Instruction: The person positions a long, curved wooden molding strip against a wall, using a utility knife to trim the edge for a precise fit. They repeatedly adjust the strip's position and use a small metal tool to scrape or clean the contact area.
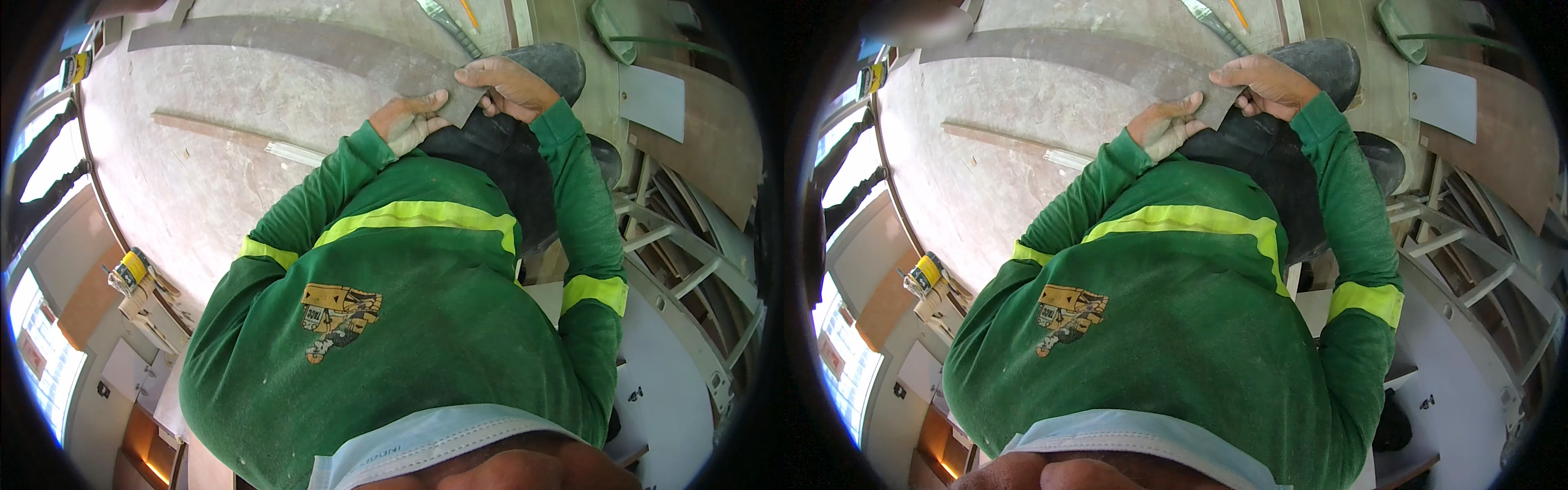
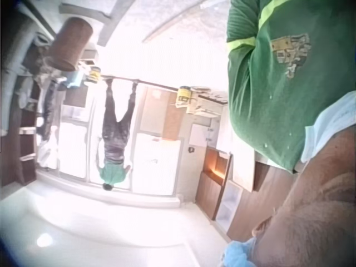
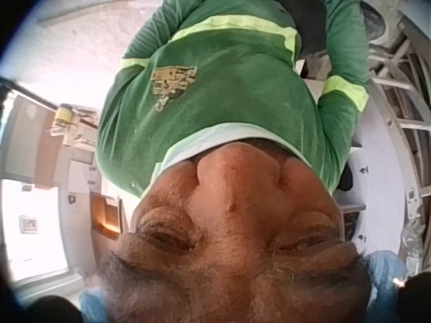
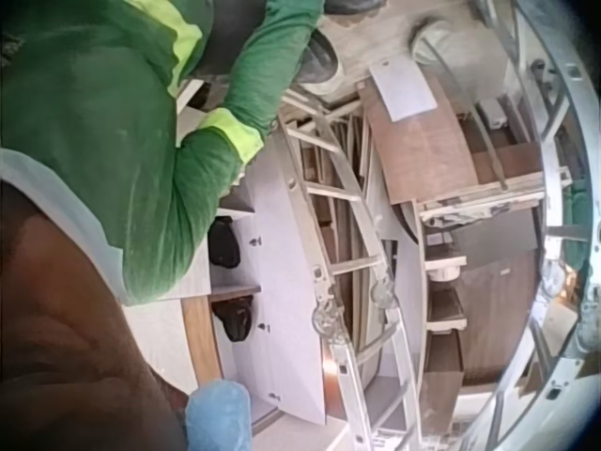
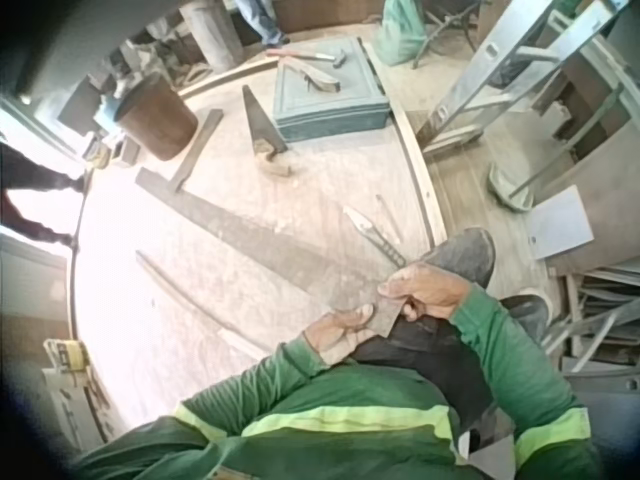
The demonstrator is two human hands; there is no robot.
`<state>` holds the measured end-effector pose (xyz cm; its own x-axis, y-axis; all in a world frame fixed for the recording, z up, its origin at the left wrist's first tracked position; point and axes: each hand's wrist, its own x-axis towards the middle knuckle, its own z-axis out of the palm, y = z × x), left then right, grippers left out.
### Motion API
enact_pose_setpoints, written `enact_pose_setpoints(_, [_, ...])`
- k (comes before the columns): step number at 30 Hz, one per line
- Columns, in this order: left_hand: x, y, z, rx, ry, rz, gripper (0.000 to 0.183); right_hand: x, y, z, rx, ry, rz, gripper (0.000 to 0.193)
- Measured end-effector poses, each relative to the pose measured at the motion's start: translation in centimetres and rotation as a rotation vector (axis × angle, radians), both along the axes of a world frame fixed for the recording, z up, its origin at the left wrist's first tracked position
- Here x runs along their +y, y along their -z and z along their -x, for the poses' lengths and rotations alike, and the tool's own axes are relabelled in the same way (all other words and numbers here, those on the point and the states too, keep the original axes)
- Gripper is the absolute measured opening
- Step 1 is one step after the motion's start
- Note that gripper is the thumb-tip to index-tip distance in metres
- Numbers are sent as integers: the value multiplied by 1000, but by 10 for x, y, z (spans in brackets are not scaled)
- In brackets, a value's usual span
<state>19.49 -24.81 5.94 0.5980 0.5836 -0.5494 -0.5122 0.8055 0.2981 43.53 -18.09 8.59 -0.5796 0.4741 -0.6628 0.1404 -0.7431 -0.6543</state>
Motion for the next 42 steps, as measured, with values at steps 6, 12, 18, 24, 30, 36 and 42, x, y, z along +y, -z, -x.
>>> enact_pose_setpoints(6, [-9,-10,4,70,61,-2,44,-9,-9,8,-41,-5,1,37])
enact_pose_setpoints(12, [-13,-20,5,91,109,6,42,-24,-24,6,9,30,32,30])
enact_pose_setpoints(18, [-15,-26,-2,51,125,-80,40,-30,-13,-16,65,22,68,25])
enact_pose_setpoints(24, [-18,-19,-5,47,115,-106,40,-35,-11,-14,80,76,124,23])
enact_pose_setpoints(30, [-17,-18,-4,4,114,-95,37,-40,-11,-11,80,98,177,24])
enact_pose_setpoints(36, [-18,-20,1,11,60,-27,36,-26,-31,-8,-108,-54,-6,28])
enact_pose_setpoints(42, [-17,-2,16,1,-91,6,38,-4,-38,7,-219,-166,-128,32])
